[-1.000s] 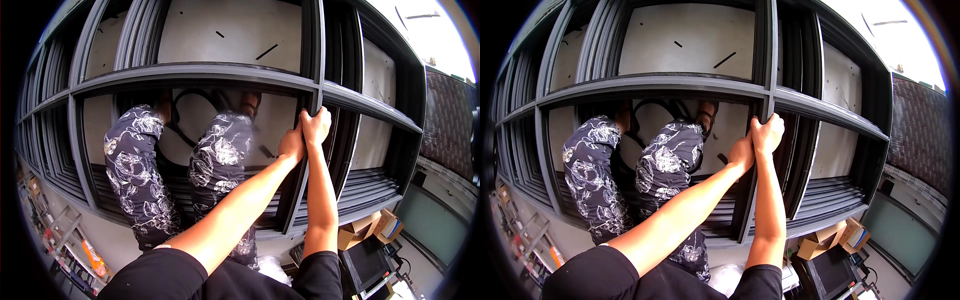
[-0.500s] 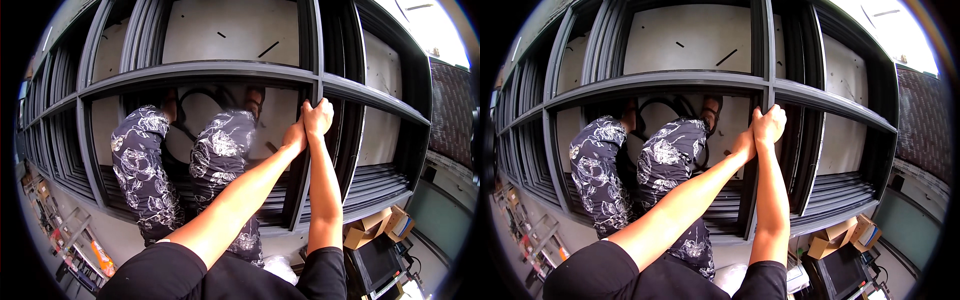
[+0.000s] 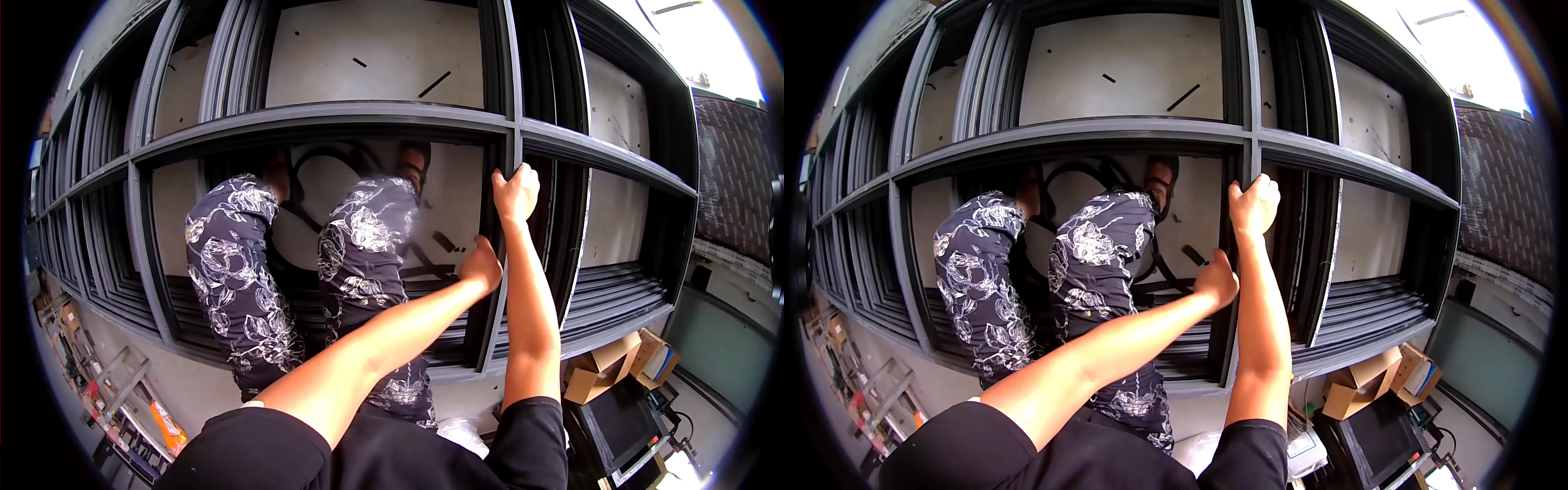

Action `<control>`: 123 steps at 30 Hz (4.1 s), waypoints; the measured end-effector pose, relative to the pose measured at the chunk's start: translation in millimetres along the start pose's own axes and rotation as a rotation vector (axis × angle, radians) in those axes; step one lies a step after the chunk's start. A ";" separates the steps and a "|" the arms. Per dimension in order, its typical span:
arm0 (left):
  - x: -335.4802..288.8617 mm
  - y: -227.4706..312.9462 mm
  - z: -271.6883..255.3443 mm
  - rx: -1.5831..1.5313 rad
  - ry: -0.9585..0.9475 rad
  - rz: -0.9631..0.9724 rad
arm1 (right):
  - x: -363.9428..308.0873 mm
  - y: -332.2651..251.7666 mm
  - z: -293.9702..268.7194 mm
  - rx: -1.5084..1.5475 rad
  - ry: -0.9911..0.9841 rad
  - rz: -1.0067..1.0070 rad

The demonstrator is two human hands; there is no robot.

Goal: The person fits a rubber strip into the groove of a metal frame, cuts the strip with scissors, and presses the rubber into the channels of several frames.

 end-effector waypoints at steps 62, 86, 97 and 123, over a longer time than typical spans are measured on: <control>-12.7 -31.4 63.3 0.396 -0.647 -0.135 | -141.6 53.7 -20.3 -0.091 -0.322 -0.012; -4.7 -59.7 94.1 0.392 -0.639 -0.201 | -8.2 9.7 -13.8 -0.121 -0.120 0.066; -4.8 -75.5 83.6 0.088 -0.458 -0.240 | -261.1 107.6 -38.0 0.271 -0.157 0.057; 18.4 -69.4 23.7 0.021 0.039 -0.131 | -272.1 83.4 -24.7 0.100 0.005 0.304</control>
Point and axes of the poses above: each hand's wrist, its own x-axis towards the middle knuckle, its own z-axis out of the palm, y = z × x, the point moved 5 cm from there along x, towards the middle knuckle, and after that the axes turned 10 degrees about -y, right-handed, at the moved point
